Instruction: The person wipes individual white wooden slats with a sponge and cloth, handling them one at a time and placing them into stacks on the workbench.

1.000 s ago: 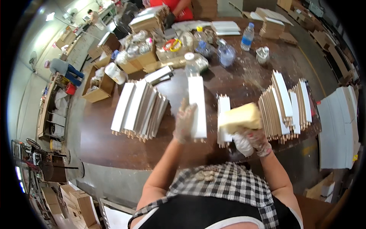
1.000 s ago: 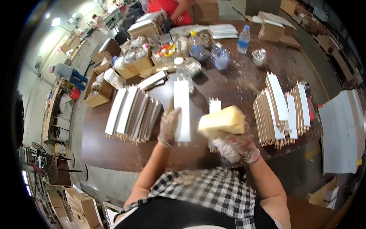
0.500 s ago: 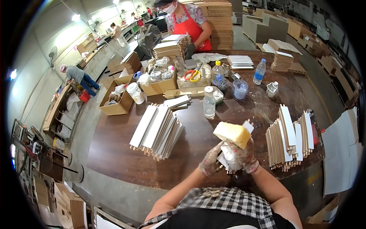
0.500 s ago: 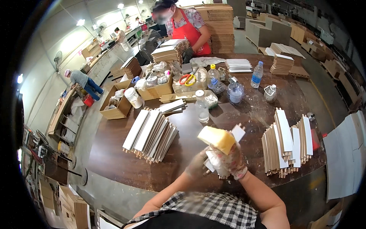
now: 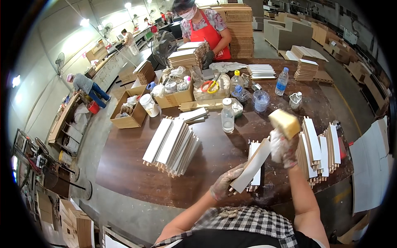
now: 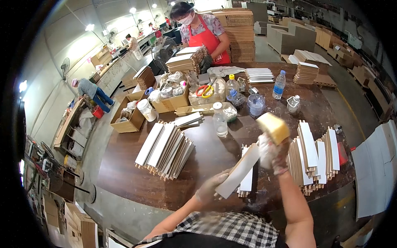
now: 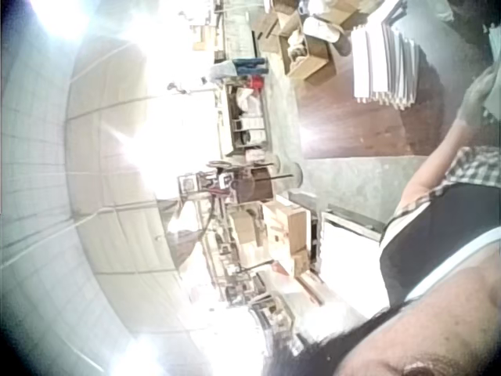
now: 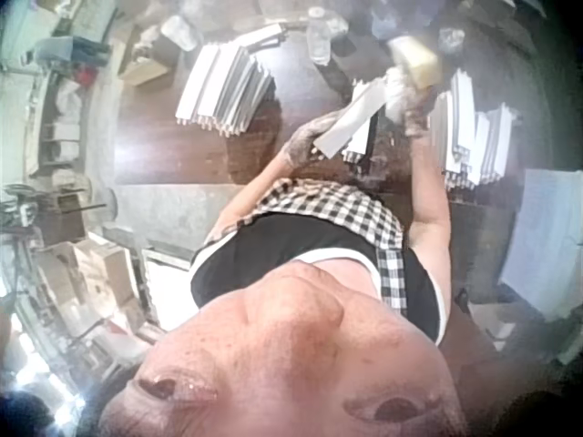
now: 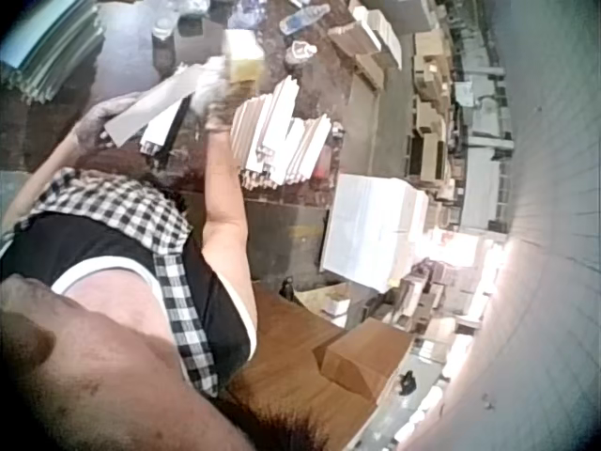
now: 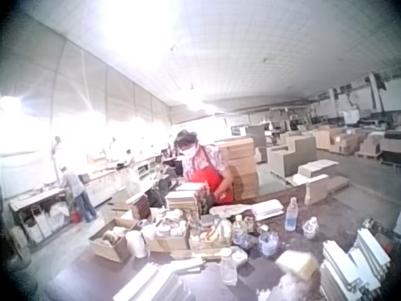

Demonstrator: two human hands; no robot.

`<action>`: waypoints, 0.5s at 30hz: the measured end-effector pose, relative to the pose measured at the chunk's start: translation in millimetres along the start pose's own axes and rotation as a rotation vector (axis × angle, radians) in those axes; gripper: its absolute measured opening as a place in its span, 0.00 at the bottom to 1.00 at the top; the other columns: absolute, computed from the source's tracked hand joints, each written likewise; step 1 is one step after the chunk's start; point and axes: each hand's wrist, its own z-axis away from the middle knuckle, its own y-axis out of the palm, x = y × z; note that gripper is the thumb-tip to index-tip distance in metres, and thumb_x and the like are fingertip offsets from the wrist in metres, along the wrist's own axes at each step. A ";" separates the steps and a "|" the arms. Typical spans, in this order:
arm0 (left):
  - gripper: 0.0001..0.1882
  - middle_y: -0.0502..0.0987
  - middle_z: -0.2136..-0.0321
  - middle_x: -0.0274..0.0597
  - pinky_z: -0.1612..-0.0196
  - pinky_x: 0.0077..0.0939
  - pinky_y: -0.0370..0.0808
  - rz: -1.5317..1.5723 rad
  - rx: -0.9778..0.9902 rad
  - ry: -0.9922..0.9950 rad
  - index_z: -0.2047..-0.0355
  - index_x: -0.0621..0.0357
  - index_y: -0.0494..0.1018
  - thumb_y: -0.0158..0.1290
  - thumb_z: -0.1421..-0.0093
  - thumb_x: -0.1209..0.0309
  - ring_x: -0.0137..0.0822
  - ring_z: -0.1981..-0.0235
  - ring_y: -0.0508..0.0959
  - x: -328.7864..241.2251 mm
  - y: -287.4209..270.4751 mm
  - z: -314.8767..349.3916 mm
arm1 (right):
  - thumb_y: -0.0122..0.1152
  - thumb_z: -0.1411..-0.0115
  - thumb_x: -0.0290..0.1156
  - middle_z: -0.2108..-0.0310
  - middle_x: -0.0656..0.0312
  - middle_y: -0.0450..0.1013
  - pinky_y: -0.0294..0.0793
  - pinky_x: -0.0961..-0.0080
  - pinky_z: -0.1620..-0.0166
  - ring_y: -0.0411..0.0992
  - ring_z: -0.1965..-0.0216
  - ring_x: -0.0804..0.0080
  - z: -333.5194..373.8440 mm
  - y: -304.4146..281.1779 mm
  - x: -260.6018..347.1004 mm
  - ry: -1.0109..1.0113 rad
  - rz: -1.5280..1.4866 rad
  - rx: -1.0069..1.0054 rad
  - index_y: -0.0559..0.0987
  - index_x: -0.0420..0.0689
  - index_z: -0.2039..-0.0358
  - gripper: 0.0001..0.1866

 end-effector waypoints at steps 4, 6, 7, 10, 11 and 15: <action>0.26 0.72 0.72 0.29 0.85 0.09 0.62 -0.055 -0.113 -0.021 0.41 0.56 0.55 0.38 0.37 0.59 0.16 0.82 0.67 -8.5 11.1 -3.5 | 0.57 0.44 0.36 0.68 0.59 0.72 0.76 0.83 0.73 0.73 0.73 0.76 1.5 -10.5 -4.5 -0.344 0.291 -0.097 0.69 0.37 0.58 0.18; 0.26 0.72 0.72 0.30 0.84 0.09 0.64 0.051 -0.192 -0.009 0.41 0.56 0.56 0.38 0.37 0.60 0.16 0.80 0.70 -1.8 13.3 -11.4 | 0.59 0.47 0.37 0.64 0.57 0.71 0.75 0.79 0.66 0.72 0.68 0.72 23.6 19.4 7.1 -0.283 0.270 0.008 0.68 0.37 0.56 0.22; 0.26 0.73 0.67 0.37 0.76 0.15 0.70 0.100 -0.174 0.066 0.41 0.57 0.55 0.40 0.37 0.60 0.22 0.75 0.73 1.3 10.8 -14.1 | 0.60 0.49 0.37 0.62 0.56 0.71 0.74 0.77 0.63 0.72 0.66 0.70 41.8 36.0 5.1 -0.043 0.005 0.087 0.67 0.37 0.55 0.24; 0.28 0.68 0.54 0.44 0.52 0.26 0.72 0.017 -0.102 0.284 0.40 0.60 0.52 0.43 0.37 0.63 0.32 0.55 0.72 25.9 -28.9 -30.4 | 0.62 0.53 0.39 0.57 0.53 0.70 0.71 0.71 0.53 0.71 0.58 0.64 95.8 72.3 13.0 0.714 -0.785 0.232 0.65 0.38 0.51 0.31; 0.29 0.67 0.52 0.44 0.51 0.24 0.71 -0.092 0.072 0.366 0.40 0.61 0.50 0.43 0.37 0.63 0.32 0.54 0.70 28.7 -40.6 -37.0 | 0.65 0.55 0.40 0.54 0.53 0.68 0.68 0.72 0.50 0.68 0.53 0.64 115.3 86.0 9.2 -0.005 -0.188 0.358 0.64 0.37 0.49 0.35; 0.24 0.69 0.55 0.44 0.60 0.22 0.75 -0.465 -0.047 0.456 0.42 0.59 0.54 0.38 0.36 0.63 0.31 0.59 0.73 15.7 -44.5 -35.2 | 0.62 0.50 0.43 0.50 0.54 0.64 0.64 0.70 0.46 0.65 0.50 0.63 105.5 51.4 -3.2 -0.014 0.112 0.479 0.61 0.37 0.47 0.36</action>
